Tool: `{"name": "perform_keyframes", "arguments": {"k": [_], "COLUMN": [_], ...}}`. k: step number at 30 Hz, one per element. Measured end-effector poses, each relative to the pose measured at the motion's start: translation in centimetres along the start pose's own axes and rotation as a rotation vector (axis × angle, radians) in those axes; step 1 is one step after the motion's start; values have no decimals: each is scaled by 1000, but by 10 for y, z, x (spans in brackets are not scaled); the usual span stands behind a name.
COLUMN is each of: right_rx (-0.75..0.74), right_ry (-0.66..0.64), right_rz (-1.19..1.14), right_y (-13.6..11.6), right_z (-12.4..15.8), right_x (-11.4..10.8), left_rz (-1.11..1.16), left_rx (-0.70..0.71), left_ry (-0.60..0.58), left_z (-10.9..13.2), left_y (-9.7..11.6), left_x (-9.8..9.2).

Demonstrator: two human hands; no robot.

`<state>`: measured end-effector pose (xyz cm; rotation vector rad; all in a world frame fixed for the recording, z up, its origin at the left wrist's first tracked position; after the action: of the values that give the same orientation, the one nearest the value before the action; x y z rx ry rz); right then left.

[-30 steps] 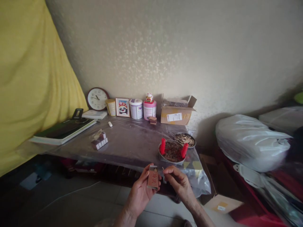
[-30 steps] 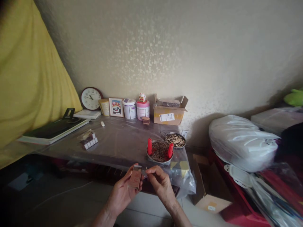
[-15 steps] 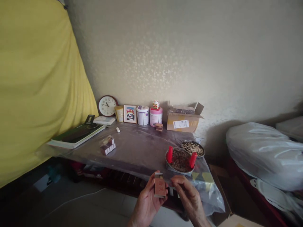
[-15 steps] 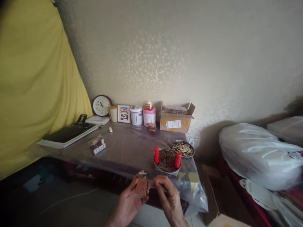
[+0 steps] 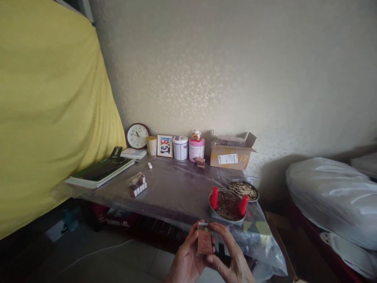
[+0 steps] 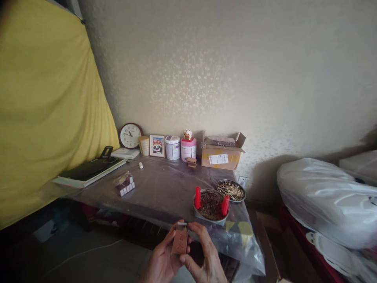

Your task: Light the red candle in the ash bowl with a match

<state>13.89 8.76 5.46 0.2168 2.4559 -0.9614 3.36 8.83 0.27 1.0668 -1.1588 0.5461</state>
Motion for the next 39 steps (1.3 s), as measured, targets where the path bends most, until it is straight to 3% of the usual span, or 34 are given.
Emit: {"name": "perform_keyframes", "arguments": {"k": [9, 18, 24, 28, 32, 39], "right_rx": [-35, -37, -44, -17, 103, 193], "right_ry": [33, 30, 11, 60, 104, 304], "right_rz": [62, 138, 110, 75, 11, -209], "right_y": [-8, -8, -11, -4, 10, 23], "right_z": [-3, -8, -11, -7, -2, 0], "right_x": [-5, -13, -10, -13, -16, -25], "left_rz": [-81, -487, -695, -666, -488, -249], "left_rx": [-7, 259, 251, 250, 231, 157], "left_ry": [67, 147, 225, 217, 166, 187], "left_z": [-2, 2, 11, 10, 6, 6], "left_y": [-4, 23, 25, 24, 23, 18], "left_x": [-6, -7, 4, 7, 6, -6]}}
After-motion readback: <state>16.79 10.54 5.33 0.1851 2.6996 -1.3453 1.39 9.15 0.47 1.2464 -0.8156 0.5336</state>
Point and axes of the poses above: each hand's wrist, its own z-axis away from the middle knuckle, its own x-axis out of the palm, y = z × x, the point moved 8 cm from there along -z, towards the middle knuckle, and after that the axes turned 9 degrees about -x, right-handed, at the moved point
